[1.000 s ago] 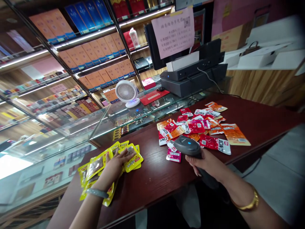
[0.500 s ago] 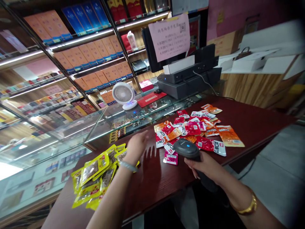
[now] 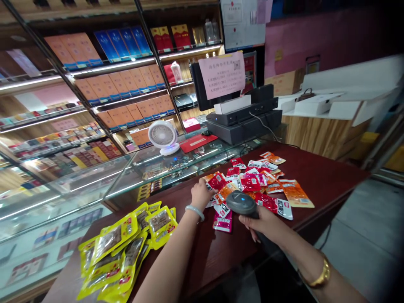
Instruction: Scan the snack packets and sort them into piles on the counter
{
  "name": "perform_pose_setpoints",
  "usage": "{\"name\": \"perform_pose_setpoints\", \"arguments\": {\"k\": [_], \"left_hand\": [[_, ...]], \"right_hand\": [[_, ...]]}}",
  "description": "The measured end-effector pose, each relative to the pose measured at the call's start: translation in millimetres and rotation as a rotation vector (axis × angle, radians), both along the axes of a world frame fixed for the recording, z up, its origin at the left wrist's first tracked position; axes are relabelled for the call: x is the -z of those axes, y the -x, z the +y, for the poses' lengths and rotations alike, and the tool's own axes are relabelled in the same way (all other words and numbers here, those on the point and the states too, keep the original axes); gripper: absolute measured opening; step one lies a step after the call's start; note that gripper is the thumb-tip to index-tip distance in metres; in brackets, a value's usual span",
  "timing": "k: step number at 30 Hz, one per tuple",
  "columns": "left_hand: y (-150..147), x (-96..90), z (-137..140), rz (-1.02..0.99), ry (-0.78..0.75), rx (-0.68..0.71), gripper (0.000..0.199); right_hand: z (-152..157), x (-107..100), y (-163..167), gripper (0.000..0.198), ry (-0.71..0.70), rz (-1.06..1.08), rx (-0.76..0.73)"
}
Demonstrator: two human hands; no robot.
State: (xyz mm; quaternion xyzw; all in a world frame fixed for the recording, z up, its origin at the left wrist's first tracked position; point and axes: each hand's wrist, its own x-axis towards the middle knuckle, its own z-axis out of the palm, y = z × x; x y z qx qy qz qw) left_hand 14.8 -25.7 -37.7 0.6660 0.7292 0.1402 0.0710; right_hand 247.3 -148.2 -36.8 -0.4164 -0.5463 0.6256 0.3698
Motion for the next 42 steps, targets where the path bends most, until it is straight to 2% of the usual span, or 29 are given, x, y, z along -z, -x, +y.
{"name": "perform_pose_setpoints", "arguments": {"k": [4,7,13,17,20,22,25,29,32,35,38,40,42], "left_hand": [[20.3,6.4,-15.0,-0.353,-0.128,-0.023,0.036],[37.0,11.3,-24.8,-0.483,-0.162,-0.052,0.032],[58.8,22.2,-34.5,-0.545,-0.197,-0.074,0.033],[68.8,21.8,-37.1,-0.505,-0.192,-0.108,0.028],[76.7,15.4,-38.3,-0.516,-0.175,-0.142,0.031],[83.1,9.5,-40.1,-0.478,-0.162,-0.188,0.038],[94.8,1.4,-45.5,-0.263,-0.161,-0.253,0.045],[106.9,-3.9,-54.6,0.039,-0.128,-0.323,0.035],[101.8,-3.4,-57.7,0.170,-0.223,-0.364,0.038],[81.3,0.3,-57.6,0.162,-0.319,-0.217,0.046],[57.4,6.4,-58.2,0.106,-0.213,-0.030,0.051],[47.8,10.8,-59.0,0.083,-0.136,0.078,0.061],[45.0,14.9,-58.8,0.062,-0.124,0.216,0.072]], "right_hand": [[15.7,-12.7,9.7,0.038,-0.058,-0.027,-0.036],[27.0,-21.2,24.6,0.035,-0.094,-0.023,-0.049],[39.5,-35.5,55.8,0.035,-0.081,-0.072,-0.076],[47.2,-32.1,65.4,0.034,-0.109,-0.085,-0.092],[50.6,-28.4,69.1,0.034,-0.107,-0.086,-0.096],[50.2,-28.8,70.2,0.034,-0.086,-0.078,-0.100],[46.9,-31.8,67.8,0.036,-0.057,-0.063,-0.096],[41.7,-30.3,56.6,0.041,-0.034,-0.102,-0.065],[38.9,-24.8,46.8,0.049,-0.026,-0.122,-0.045],[37.5,-19.9,41.1,0.052,-0.039,-0.117,-0.040],[37.5,-18.4,40.0,0.049,-0.047,-0.108,-0.049],[38.2,-19.9,40.6,0.044,-0.051,-0.129,-0.063],[39.5,-22.9,41.1,0.041,-0.062,-0.158,-0.078]]}}
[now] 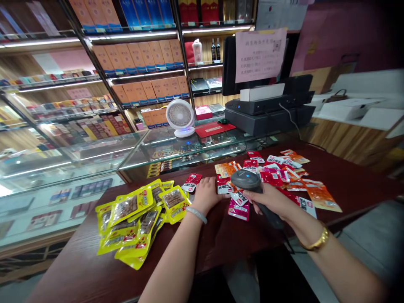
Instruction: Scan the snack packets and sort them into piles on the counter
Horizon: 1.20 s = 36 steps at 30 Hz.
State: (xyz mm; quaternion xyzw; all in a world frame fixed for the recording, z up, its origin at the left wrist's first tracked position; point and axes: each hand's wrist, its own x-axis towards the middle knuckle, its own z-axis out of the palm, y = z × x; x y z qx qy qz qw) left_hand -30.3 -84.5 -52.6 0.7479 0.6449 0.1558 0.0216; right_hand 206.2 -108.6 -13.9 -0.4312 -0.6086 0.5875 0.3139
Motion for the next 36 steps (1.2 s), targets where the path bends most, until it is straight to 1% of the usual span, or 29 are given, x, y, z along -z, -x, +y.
{"name": "perform_pose_setpoints", "arguments": {"k": [2,5,8,12,13,16,18,19,20,22,23,25,27,30,32,34,36], "left_hand": [[1.7,3.6,1.8,-0.004,0.010,0.133,0.078],[5.1,6.3,5.1,0.023,0.114,0.224,0.071],[5.2,3.0,5.5,0.070,0.163,0.244,0.061],[5.2,-9.1,2.1,0.151,0.131,0.214,0.033],[6.1,-12.4,1.4,0.163,0.123,0.204,0.030],[9.9,-20.0,0.7,0.167,0.111,0.162,0.033],[10.2,-20.3,0.8,0.146,0.082,0.137,0.036],[8.9,-18.4,0.9,0.139,0.052,0.117,0.040],[6.6,-15.2,1.1,0.139,0.016,0.084,0.049],[0.0,-5.6,1.6,0.161,-0.037,-0.032,0.071],[-3.4,-0.3,2.2,0.181,-0.034,-0.098,0.081],[-8.2,8.6,4.1,0.207,0.035,-0.187,0.094],[-8.5,12.7,7.0,0.203,0.137,-0.196,0.100],[-2.5,10.1,11.5,0.172,0.257,-0.115,0.102],[1.6,6.4,13.4,0.153,0.285,-0.055,0.099],[3.1,3.7,14.3,0.133,0.254,-0.032,0.090],[2.3,1.8,14.2,0.118,0.193,-0.032,0.075]], "right_hand": [[1.4,-3.5,0.0,0.039,-0.014,-0.015,-0.010],[2.1,-7.3,-1.5,0.038,-0.018,-0.009,0.004],[-1.2,-7.3,-3.9,0.038,-0.024,-0.012,0.025],[-11.2,-1.9,-6.2,0.038,-0.048,-0.048,0.053],[-14.1,-0.3,-6.2,0.038,-0.054,-0.053,0.060],[-22.0,3.9,-4.2,0.039,-0.052,-0.044,0.075],[-25.6,5.4,-1.1,0.039,-0.041,-0.024,0.087],[-26.8,5.8,0.8,0.039,-0.037,-0.015,0.094],[-27.6,6.2,2.8,0.040,-0.035,-0.012,0.099],[-28.1,7.1,6.7,0.040,-0.034,-0.024,0.100],[-27.9,7.7,8.3,0.039,-0.035,-0.037,0.097],[-27.4,9.3,10.5,0.038,-0.039,-0.066,0.085],[-27.0,10.7,11.4,0.037,-0.045,-0.077,0.078],[-26.8,11.3,11.4,0.036,-0.052,-0.057,0.080],[-26.5,10.5,11.3,0.035,-0.058,-0.041,0.084],[-25.4,9.5,11.5,0.035,-0.064,-0.023,0.088],[-23.3,8.7,12.1,0.036,-0.064,0.005,0.095]]}}
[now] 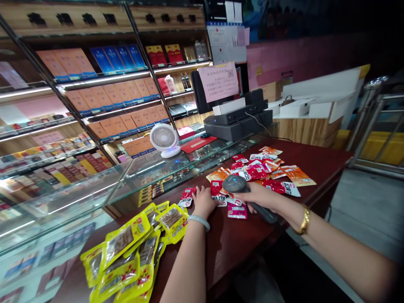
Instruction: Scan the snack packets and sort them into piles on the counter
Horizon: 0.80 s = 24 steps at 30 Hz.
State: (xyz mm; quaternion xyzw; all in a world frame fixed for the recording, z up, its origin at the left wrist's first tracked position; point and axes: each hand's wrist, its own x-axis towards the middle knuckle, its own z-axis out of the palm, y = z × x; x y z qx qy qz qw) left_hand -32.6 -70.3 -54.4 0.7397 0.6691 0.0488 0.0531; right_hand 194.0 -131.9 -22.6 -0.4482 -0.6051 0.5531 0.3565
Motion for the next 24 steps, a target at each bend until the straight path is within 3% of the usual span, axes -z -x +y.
{"name": "perform_pose_setpoints", "arguments": {"k": [5,17,24], "left_hand": [[0.4,-7.2,-3.3,-0.056,-0.096,-0.015,0.044],[19.7,-25.7,-7.0,-0.092,0.000,-0.149,0.039],[66.3,-43.9,-9.0,-0.001,-0.045,-0.329,0.038]], "right_hand": [[7.8,-1.3,5.0,0.036,0.009,0.059,0.007],[11.6,-6.7,20.9,0.036,-0.038,0.092,-0.042],[-4.4,-1.2,5.4,0.040,0.016,0.059,0.016]]}}
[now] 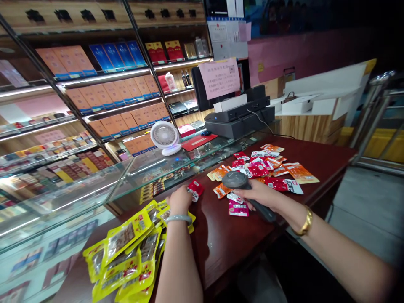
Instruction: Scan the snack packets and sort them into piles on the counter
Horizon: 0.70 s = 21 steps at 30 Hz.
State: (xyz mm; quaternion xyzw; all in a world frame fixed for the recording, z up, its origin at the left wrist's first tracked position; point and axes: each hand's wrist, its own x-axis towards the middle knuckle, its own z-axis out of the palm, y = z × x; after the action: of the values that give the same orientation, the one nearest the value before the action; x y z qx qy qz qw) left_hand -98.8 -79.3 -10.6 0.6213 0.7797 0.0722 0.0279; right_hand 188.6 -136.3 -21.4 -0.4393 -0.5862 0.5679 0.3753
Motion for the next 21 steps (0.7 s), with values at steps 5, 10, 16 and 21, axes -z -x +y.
{"name": "perform_pose_setpoints", "arguments": {"k": [5,10,16,21], "left_hand": [[-2.8,2.6,-0.9,0.121,-0.235,-0.156,0.045],[-63.5,26.4,2.2,0.039,-0.342,0.210,0.062],[-93.9,52.9,5.4,0.056,-0.072,0.421,0.059],[-82.6,43.4,7.9,0.028,-0.113,0.403,0.057]], "right_hand": [[-11.5,7.2,-10.2,0.041,0.043,0.027,0.037],[-19.0,16.2,-11.9,0.040,0.027,0.128,0.087],[-20.6,22.3,-13.0,0.043,0.037,0.190,0.173],[-23.9,25.2,-13.0,0.039,0.001,0.119,0.187]]}}
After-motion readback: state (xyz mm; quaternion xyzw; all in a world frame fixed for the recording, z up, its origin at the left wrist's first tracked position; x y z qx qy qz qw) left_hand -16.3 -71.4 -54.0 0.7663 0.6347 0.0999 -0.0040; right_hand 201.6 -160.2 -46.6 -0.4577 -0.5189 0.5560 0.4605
